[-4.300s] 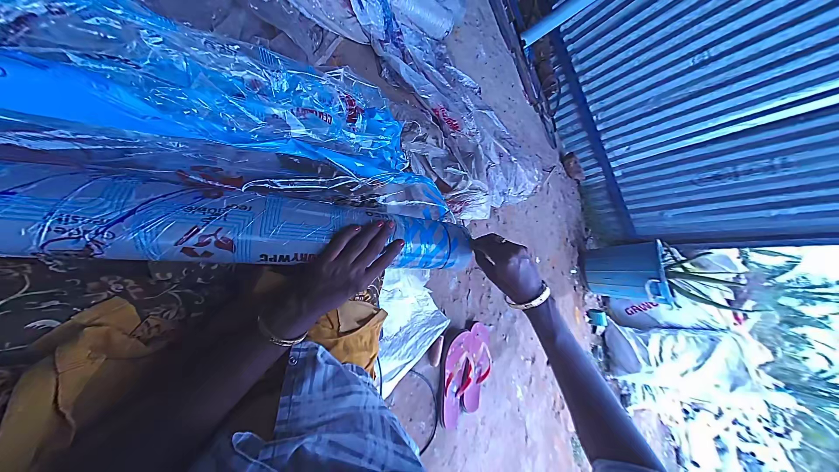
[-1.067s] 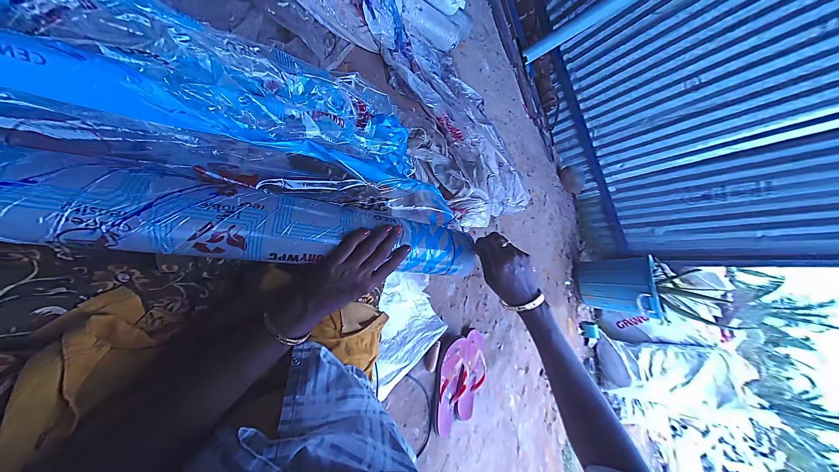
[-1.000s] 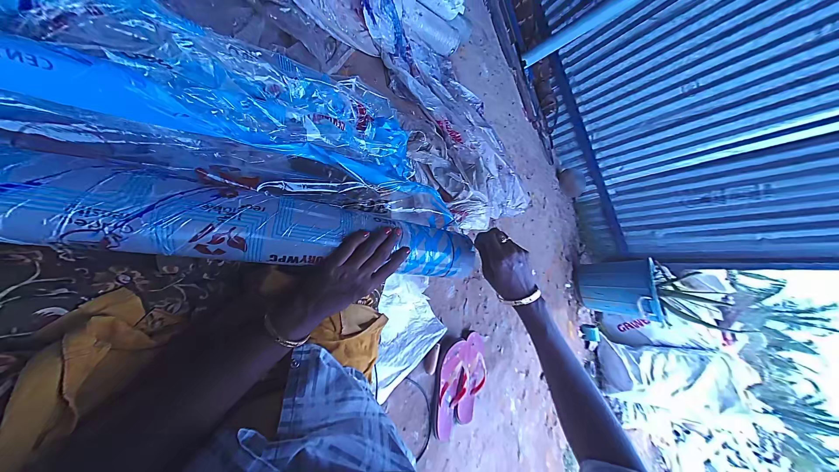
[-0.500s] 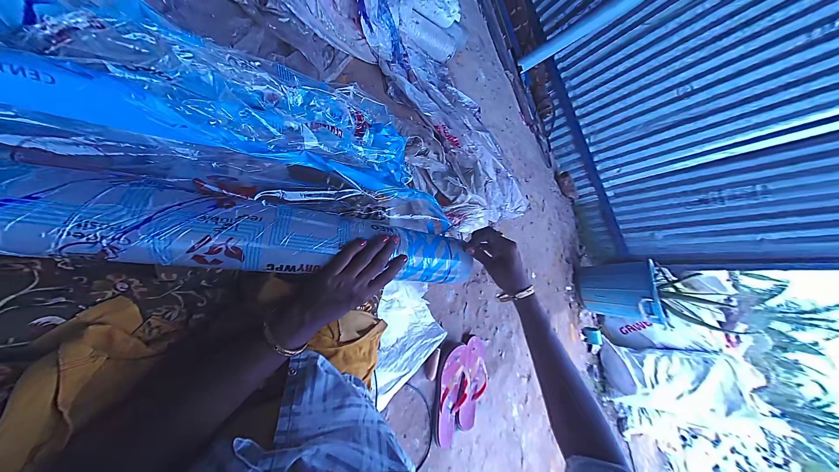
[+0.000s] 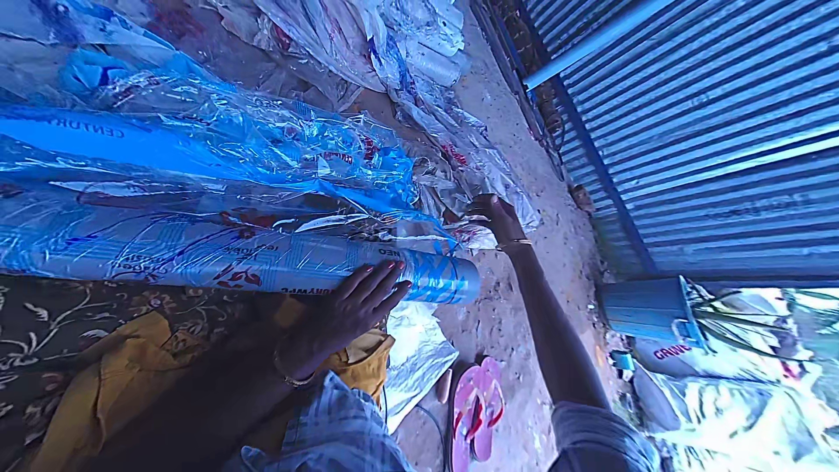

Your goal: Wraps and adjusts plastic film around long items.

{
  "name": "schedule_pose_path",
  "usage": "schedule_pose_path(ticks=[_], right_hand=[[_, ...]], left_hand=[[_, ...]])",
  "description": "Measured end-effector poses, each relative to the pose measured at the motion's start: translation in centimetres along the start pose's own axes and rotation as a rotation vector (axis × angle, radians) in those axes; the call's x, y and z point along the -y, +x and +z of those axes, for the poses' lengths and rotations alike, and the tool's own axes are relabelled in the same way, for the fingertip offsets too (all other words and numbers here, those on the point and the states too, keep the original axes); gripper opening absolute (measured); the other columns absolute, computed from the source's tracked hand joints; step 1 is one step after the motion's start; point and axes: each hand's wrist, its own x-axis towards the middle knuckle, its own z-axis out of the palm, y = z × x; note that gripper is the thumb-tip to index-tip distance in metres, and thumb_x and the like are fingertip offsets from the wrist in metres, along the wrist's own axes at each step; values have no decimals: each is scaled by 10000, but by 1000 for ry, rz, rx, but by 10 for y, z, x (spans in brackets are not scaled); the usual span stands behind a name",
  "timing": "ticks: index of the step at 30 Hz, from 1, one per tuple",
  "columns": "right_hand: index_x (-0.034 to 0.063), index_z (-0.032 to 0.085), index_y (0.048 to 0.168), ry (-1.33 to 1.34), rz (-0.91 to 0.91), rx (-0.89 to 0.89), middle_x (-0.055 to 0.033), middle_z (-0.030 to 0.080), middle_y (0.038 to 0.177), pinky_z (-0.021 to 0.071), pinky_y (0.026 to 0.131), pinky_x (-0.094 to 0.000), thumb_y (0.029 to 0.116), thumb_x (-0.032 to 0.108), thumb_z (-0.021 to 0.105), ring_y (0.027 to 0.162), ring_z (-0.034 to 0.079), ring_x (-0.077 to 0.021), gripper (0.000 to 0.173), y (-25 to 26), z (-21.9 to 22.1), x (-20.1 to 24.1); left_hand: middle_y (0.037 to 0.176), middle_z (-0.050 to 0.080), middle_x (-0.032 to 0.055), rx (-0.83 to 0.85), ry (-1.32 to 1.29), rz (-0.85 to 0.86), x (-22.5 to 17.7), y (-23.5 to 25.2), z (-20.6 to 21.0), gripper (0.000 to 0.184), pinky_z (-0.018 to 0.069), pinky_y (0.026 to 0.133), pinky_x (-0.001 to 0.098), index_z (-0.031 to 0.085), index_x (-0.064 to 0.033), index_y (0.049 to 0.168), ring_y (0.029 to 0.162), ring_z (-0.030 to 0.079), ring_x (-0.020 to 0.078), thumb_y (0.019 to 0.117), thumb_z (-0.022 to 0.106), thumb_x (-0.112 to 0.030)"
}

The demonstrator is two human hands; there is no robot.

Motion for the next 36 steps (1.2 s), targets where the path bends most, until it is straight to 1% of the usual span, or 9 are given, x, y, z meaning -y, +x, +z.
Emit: schedule_pose_path(ticks=[3, 6, 9, 13, 19, 25, 27, 31, 36], right_hand=[[26, 500, 1394, -168, -112, 349, -42, 670, 1249, 551, 879, -263, 809, 647, 682, 1075, 651, -83, 873, -19, 23, 18], [-70, 507, 1433, -437, -200, 448, -243, 595, 1376, 477, 1065, -415, 834, 281, 799, 1251, 596, -277, 754, -35, 58, 40], [-83, 586, 1327, -570, -342, 297, -296, 595, 1330, 474, 1016, -578, 765, 349, 858, 1219, 590, -427, 759, -33, 79, 53], [-3, 564, 1390, -782, -381, 178, -310, 580, 1323, 454, 987, -660, 708, 520, 886, 1213, 574, -489, 918, -30, 97, 68], [69, 696, 1281, -1011, -443, 11, -384, 586, 1249, 333, 1017, -779, 788, 549, 820, 1275, 483, -604, 699, -36, 105, 84], [-68, 718, 1050, -753, -756, -155, -292, 637, 894, 471, 750, -625, 921, 379, 691, 850, 624, -486, 467, -34, 120, 127], [-73, 719, 1050, -546, -804, 25, -231, 684, 898, 510, 758, -568, 922, 302, 680, 832, 659, -398, 398, -28, 152, 142], [-60, 688, 1166, -437, -474, 534, -223, 712, 1066, 542, 918, -517, 954, 199, 735, 978, 699, -338, 338, -11, 237, 160], [-64, 640, 833, -307, -364, 574, -66, 568, 683, 438, 616, -274, 923, 64, 744, 607, 492, -88, 188, 10, 267, 152]], left_hand=[[1421, 616, 125, 24, -17, -12, -4, 1, -4, 404, 411, 1085, 418, 609, -117, 1368, 1320, 578, 246, 1008, 480, 14], [1411, 628, 114, 25, -3, -20, -7, 1, -5, 398, 419, 1084, 414, 619, -122, 1361, 1313, 588, 236, 1003, 494, 1], [1400, 638, 106, 17, 31, -23, -10, -3, -8, 388, 416, 1089, 411, 626, -132, 1354, 1320, 584, 229, 1008, 494, -16], [1404, 640, 90, 8, 18, -13, -10, -12, -14, 357, 415, 1082, 414, 640, -142, 1335, 1323, 579, 221, 1021, 496, -53], [1188, 735, 119, -42, 27, -207, 3, 16, -26, 329, 499, 957, 447, 725, -147, 1231, 1080, 706, 265, 970, 581, -288], [1194, 741, 137, -35, 89, -337, 55, -13, -59, 376, 493, 1012, 441, 752, -25, 1117, 1142, 693, 300, 984, 559, -319], [1244, 727, 133, -19, 122, -384, 66, -33, -69, 399, 451, 1069, 454, 736, -12, 1168, 1194, 670, 308, 1001, 528, -308], [1309, 686, 191, -29, 122, -490, 70, -46, -71, 491, 421, 1110, 484, 686, 43, 1264, 1263, 631, 354, 990, 539, -337], [1310, 689, 181, -67, 136, -482, 71, -53, -67, 503, 422, 1115, 431, 683, 35, 1265, 1260, 639, 322, 1013, 505, -362]])
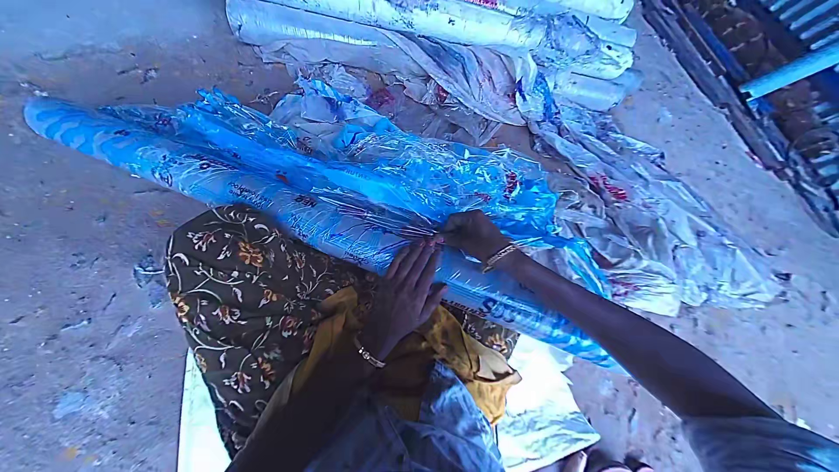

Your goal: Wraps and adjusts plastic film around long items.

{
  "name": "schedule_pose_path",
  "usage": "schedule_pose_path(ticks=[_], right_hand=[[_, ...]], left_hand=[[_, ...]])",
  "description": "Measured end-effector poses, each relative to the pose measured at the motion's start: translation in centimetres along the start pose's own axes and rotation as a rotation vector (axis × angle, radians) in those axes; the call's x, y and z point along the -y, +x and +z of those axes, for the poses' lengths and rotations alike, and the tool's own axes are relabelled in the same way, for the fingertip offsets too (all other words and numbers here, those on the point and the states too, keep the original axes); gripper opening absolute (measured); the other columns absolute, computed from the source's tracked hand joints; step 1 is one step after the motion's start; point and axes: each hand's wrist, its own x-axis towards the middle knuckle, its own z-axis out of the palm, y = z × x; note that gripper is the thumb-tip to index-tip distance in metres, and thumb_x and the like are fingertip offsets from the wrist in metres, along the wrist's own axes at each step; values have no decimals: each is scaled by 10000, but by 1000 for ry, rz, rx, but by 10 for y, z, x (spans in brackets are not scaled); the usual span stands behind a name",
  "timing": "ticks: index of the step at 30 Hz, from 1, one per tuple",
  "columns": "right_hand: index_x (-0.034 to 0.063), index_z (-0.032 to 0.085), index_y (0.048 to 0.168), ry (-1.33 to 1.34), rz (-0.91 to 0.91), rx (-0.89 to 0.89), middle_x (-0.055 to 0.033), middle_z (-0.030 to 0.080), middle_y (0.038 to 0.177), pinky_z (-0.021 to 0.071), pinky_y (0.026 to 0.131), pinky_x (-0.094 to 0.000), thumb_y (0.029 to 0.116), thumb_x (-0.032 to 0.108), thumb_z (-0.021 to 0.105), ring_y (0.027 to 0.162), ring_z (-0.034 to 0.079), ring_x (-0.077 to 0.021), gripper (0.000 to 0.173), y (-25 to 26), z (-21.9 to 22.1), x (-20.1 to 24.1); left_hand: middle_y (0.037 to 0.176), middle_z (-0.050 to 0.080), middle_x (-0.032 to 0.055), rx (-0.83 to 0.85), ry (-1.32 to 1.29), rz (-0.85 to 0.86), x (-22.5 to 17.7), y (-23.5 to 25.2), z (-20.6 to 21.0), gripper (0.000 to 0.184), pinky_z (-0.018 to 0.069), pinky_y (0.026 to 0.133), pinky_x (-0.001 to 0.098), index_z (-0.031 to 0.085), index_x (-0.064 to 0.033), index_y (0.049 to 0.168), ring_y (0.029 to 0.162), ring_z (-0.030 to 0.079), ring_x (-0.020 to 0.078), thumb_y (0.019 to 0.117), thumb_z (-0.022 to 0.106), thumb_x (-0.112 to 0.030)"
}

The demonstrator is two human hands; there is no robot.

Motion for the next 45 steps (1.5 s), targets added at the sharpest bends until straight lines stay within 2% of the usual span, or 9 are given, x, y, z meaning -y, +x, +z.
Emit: schedule_pose_path(ticks=[7, 12, 15, 17, 21, 29, 36, 41, 45], right_hand=[[-65, 657, 837, -191, 57, -151, -181, 640, 767, 481, 713, -576, 929, 128, 728, 738, 617, -325, 225, 57, -31, -28], [-50, 700, 864, -203, 197, -91, -185, 675, 810, 504, 730, -550, 947, 166, 715, 762, 640, -306, 231, 81, -26, -40], [-38, 694, 990, 4, 55, 63, -42, 710, 838, 502, 674, -240, 1026, 136, 601, 713, 624, -41, 200, 53, -75, -16], [11, 648, 1172, 268, -13, 110, -23, 737, 1020, 589, 819, -284, 1048, 131, 513, 919, 713, -91, 219, 15, -127, -4], [150, 685, 1046, 301, -78, -113, 38, 788, 968, 652, 781, -322, 1014, 236, 543, 886, 771, -129, 170, -89, -200, -13], [-49, 572, 1330, 271, 581, -142, -154, 653, 1230, 532, 904, -337, 1048, 242, 554, 1062, 645, -167, 406, -221, -130, -118], [63, 581, 814, 600, 708, -436, 17, 624, 688, 527, 629, -204, 981, -52, 576, 627, 608, -46, 203, -204, -89, -128], [-69, 622, 835, 106, 537, -421, -46, 562, 687, 455, 613, -234, 948, -11, 670, 600, 497, -53, 136, -201, -89, -147], [-120, 670, 893, -47, 351, -402, -163, 655, 808, 516, 695, -341, 931, -31, 650, 688, 581, -152, 99, -176, -90, -164]], left_hand=[[1295, 693, 189, -68, 51, 33, 0, -4, 8, 488, 411, 1118, 420, 666, 34, 1280, 1261, 631, 323, 1022, 474, -333], [1344, 665, 187, -48, 90, 42, 1, -13, 7, 471, 401, 1126, 426, 647, 22, 1305, 1298, 603, 322, 1025, 461, -308], [1325, 671, 185, -47, 139, 55, -1, -15, 4, 525, 404, 1096, 440, 631, 1, 1311, 1279, 602, 333, 1020, 433, -389], [1310, 676, 175, -33, 149, 43, 0, -17, 1, 544, 391, 1078, 446, 631, -33, 1308, 1268, 598, 332, 1008, 424, -437], [1308, 650, 240, 34, 75, -14, -5, -6, -1, 589, 366, 1043, 549, 657, -43, 1289, 1242, 583, 423, 989, 453, -507], [1354, 654, 203, 279, -332, 382, -81, 56, 21, 698, 415, 1096, 565, 678, 6, 1282, 1280, 620, 356, 919, 566, -579], [1662, 244, 240, 1137, -382, 364, -171, 116, 53, 1030, 134, 1229, 605, 242, 18, 1598, 1568, 173, 372, 851, 810, -406], [1410, 589, 251, 598, -276, 459, -165, 67, 57, 630, 483, 1041, 524, 553, 1, 1427, 1265, 609, 417, 843, 772, -92], [1329, 675, 163, 234, -166, 484, -167, 25, 62, 372, 513, 1000, 445, 665, -75, 1322, 1211, 662, 326, 981, 525, -19]])
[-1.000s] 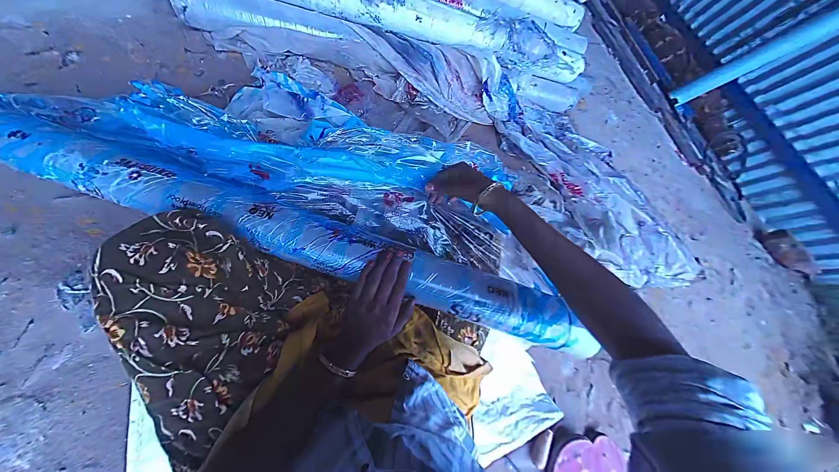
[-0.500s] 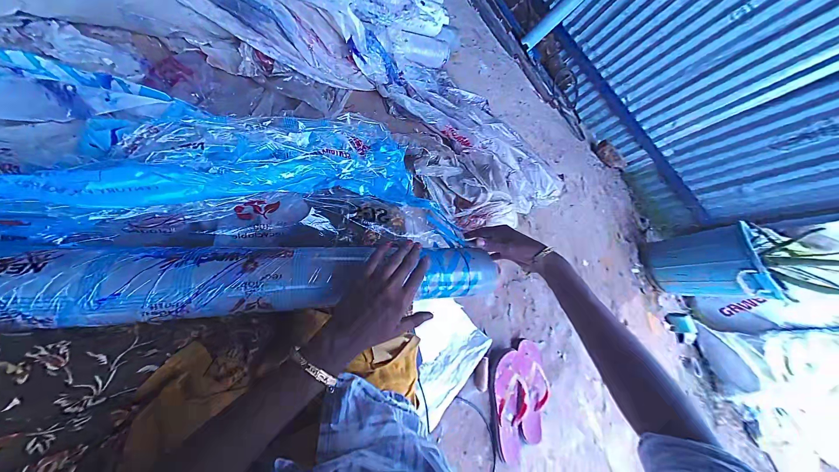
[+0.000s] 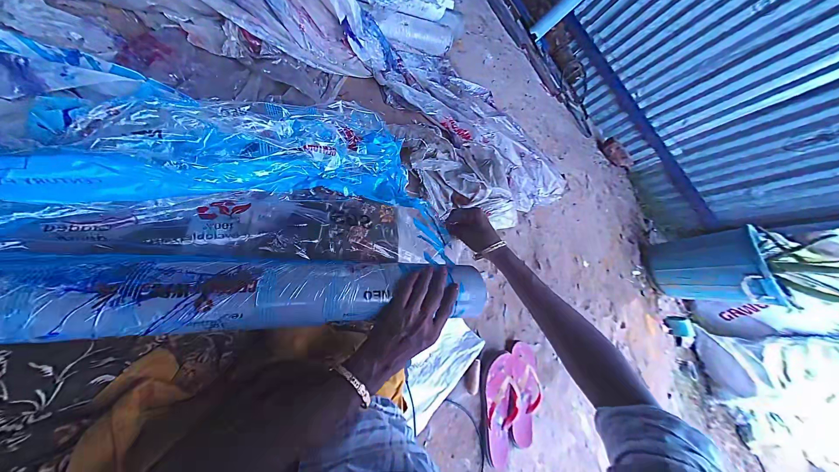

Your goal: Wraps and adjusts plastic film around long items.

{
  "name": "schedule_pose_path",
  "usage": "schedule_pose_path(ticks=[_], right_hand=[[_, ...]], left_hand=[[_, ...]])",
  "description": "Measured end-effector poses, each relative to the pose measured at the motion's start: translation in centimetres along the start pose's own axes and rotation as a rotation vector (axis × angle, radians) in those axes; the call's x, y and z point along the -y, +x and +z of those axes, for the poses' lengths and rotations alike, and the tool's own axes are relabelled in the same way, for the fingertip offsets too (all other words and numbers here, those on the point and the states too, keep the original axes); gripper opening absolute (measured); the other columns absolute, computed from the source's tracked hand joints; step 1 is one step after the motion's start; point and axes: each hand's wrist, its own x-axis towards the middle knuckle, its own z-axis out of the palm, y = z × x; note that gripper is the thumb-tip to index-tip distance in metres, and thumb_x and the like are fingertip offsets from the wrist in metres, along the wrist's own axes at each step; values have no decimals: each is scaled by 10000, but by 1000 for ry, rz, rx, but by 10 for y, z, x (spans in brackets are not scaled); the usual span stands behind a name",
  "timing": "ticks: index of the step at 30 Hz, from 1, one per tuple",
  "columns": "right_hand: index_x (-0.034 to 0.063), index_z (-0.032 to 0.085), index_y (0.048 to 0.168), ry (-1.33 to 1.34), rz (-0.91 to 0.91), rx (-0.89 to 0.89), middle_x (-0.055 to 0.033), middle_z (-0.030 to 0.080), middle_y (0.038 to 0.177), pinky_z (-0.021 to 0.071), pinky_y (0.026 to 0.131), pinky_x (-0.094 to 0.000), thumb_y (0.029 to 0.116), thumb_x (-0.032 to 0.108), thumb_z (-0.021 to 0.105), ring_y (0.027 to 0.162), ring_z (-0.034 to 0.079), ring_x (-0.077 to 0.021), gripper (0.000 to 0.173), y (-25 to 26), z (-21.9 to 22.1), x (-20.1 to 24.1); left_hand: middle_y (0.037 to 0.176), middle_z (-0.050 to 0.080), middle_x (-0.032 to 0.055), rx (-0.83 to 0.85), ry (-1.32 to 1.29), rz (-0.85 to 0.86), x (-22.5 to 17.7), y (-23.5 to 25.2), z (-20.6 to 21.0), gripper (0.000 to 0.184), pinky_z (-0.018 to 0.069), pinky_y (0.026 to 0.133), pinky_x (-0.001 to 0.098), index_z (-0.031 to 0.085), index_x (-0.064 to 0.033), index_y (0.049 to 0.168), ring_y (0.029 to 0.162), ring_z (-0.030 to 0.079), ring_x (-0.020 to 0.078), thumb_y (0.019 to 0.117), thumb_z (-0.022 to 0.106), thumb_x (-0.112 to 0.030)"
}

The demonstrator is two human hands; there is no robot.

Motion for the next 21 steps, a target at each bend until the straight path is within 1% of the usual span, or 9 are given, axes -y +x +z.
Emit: schedule_pose_path(ticks=[4, 5, 9, 12, 13, 15, 17, 19, 21], right_hand=[[-115, 659, 830, -27, -51, -75, -171, 646, 774, 503, 686, -377, 917, -26, 619, 679, 587, -185, 130, 37, 18, -5], [-146, 668, 884, -2, 14, -92, -217, 678, 831, 544, 741, -429, 937, -24, 603, 725, 645, -236, 148, 47, 15, -5], [-53, 593, 1166, 323, 317, -60, -124, 694, 981, 599, 704, -300, 1052, 61, 535, 774, 705, -134, 172, 69, -40, -6], [-57, 527, 1345, 180, 179, -15, -207, 647, 1217, 564, 824, -329, 988, -12, 611, 960, 679, -184, 370, 60, -78, 2], [-86, 538, 1332, 113, 96, -32, -245, 647, 1230, 555, 853, -339, 965, -12, 643, 976, 679, -201, 389, 52, -81, 11], [-78, 589, 1249, 100, -74, 15, -162, 685, 1139, 567, 864, -278, 964, 127, 651, 955, 686, -115, 356, 32, -70, 28], [-38, 510, 1393, 114, -80, 217, -137, 676, 1227, 561, 895, -301, 924, 370, 664, 1040, 682, -139, 640, 13, -42, 44], [3, 304, 1585, 50, -43, 397, -242, 545, 1447, 522, 993, -435, 855, 429, 770, 1231, 613, -319, 965, 4, -8, 56], [-22, 307, 1573, 2, -28, 442, -290, 537, 1422, 465, 1053, -485, 830, 266, 840, 1258, 575, -369, 959, 2, 19, 70]], left_hand=[[1343, 674, 113, -117, 58, 101, 0, -26, 9, 351, 449, 1043, 402, 678, -127, 1284, 1243, 629, 271, 1011, 480, -28], [1354, 669, 106, -116, 79, 124, 1, -28, 9, 361, 445, 1047, 398, 674, -135, 1294, 1251, 624, 263, 1010, 481, -25], [1383, 652, 110, -64, 103, 180, 2, -30, 4, 398, 441, 1057, 397, 656, -133, 1334, 1289, 602, 265, 992, 501, -2], [1401, 640, 123, -9, 83, 192, 6, -28, -2, 439, 459, 1054, 404, 656, -108, 1346, 1303, 601, 273, 953, 540, 48], [1408, 635, 122, 8, 78, 189, 6, -28, -4, 456, 454, 1061, 406, 651, -108, 1354, 1310, 596, 272, 943, 549, 59], [1428, 622, 120, 46, 75, 191, 6, -25, -8, 484, 449, 1066, 405, 643, -110, 1368, 1323, 585, 271, 930, 556, 77], [1439, 610, 133, 73, 48, 200, 8, -23, -11, 486, 457, 1063, 415, 631, -103, 1380, 1329, 582, 283, 936, 547, 77], [1426, 617, 146, 52, 23, 153, 12, -24, -18, 460, 467, 1044, 435, 618, -115, 1395, 1313, 595, 283, 959, 558, 18], [1432, 611, 147, 7, 31, -1, 19, -27, -25, 491, 432, 1035, 488, 599, -137, 1406, 1301, 600, 273, 940, 644, -287]])
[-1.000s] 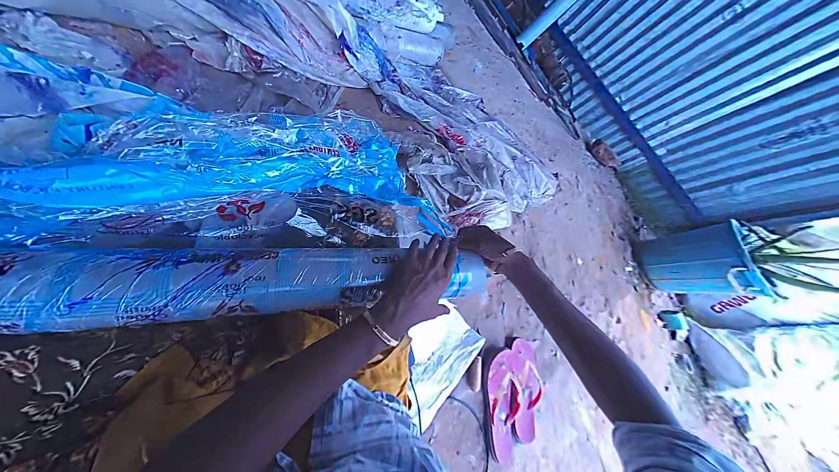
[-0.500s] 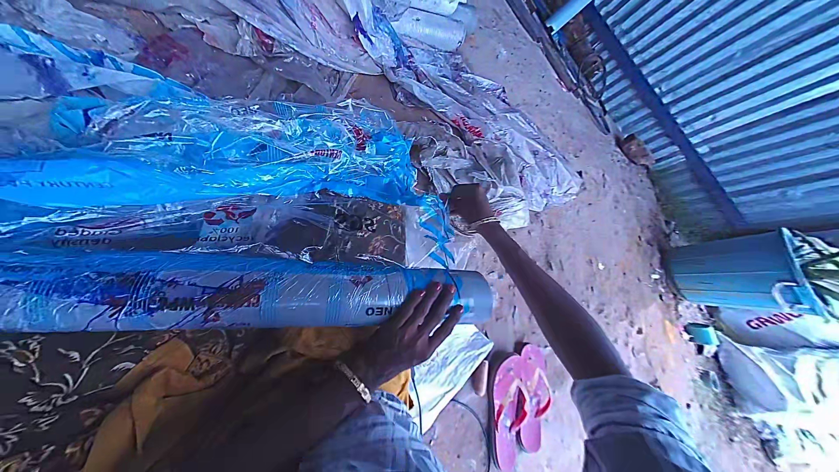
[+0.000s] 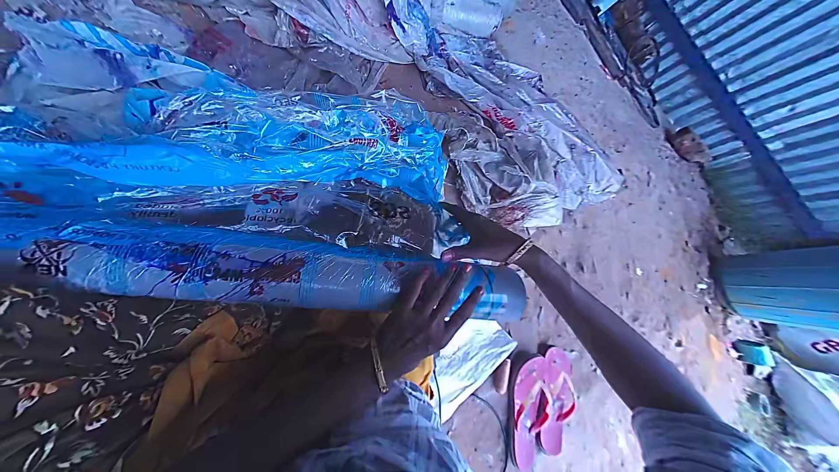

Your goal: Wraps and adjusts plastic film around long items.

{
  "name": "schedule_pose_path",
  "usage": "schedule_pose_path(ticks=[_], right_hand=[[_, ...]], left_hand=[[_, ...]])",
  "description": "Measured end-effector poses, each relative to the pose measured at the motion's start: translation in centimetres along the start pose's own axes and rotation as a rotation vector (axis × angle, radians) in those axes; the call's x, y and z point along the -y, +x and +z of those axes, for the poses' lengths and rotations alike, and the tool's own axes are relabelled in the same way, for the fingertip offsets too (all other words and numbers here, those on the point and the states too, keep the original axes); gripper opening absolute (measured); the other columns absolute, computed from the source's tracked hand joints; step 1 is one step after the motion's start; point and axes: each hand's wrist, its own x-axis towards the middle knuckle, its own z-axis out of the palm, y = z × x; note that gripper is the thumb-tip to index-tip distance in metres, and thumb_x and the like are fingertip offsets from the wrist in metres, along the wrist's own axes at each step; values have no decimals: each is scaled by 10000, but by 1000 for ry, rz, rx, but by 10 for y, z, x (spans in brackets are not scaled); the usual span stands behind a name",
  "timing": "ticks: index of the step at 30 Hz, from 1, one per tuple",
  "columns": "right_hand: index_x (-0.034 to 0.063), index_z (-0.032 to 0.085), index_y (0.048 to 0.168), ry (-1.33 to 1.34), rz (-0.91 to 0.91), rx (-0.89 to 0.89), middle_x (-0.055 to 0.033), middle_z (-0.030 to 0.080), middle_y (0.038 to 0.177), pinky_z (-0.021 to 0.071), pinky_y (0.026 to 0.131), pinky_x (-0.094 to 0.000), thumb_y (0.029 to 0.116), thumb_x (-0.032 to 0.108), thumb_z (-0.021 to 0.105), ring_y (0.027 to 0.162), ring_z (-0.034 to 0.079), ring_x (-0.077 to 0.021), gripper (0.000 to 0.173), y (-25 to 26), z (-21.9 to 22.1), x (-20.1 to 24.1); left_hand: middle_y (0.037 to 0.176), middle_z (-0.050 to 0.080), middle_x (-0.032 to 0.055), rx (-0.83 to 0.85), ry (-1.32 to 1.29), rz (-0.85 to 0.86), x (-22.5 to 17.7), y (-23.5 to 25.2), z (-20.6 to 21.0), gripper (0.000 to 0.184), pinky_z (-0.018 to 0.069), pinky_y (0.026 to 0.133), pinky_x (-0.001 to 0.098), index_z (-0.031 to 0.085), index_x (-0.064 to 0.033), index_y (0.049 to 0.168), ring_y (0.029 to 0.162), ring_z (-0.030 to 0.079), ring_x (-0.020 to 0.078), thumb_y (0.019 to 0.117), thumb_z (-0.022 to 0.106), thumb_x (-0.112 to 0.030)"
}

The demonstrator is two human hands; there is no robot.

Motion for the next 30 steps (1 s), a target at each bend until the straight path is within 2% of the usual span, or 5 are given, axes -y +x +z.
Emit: schedule_pose_path(ticks=[3, 7, 14, 20, 30], right_hand=[[-71, 590, 1205, -21, -73, -106, -226, 672, 1027, 537, 838, -459, 782, 57, 855, 922, 661, -283, 516, 13, 18, 9], [-93, 653, 989, -117, -136, -222, -235, 675, 896, 522, 783, -529, 819, 90, 832, 838, 661, -338, 307, 27, 23, 7], [-66, 630, 842, -141, -109, -443, -176, 633, 763, 480, 695, -517, 759, 163, 881, 720, 608, -277, 349, 47, 8, 6], [-62, 538, 774, -267, -284, -763, -80, 525, 648, 402, 571, -341, 761, 69, 797, 593, 487, -121, 291, -6, -21, 53], [-92, 507, 742, -220, -250, -585, -9, 502, 669, 346, 598, -116, 763, 58, 754, 641, 429, 79, 290, -41, -8, 62]], left_hand=[[1463, 567, 219, 126, -93, -198, 18, -4, -16, 923, 376, 1080, 634, 578, -7, 1420, 1343, 566, 362, 726, 765, -587], [1420, 605, 214, 174, -107, -204, 25, -11, -21, 811, 429, 1055, 593, 602, 25, 1379, 1304, 593, 391, 810, 710, -543], [1347, 665, 156, -22, -10, -142, 27, -26, -10, 384, 463, 1052, 455, 656, -104, 1327, 1239, 642, 305, 953, 622, -181], [1459, 582, 172, 192, 72, -310, 90, -20, -59, 860, 386, 1054, 653, 555, -40, 1452, 1327, 585, 321, 690, 910, -222], [1494, 575, -68, 27, 453, -13, 119, -59, -36, 512, 381, 1085, 464, 562, -225, 1459, 1391, 510, 88, 1001, 506, -4]])
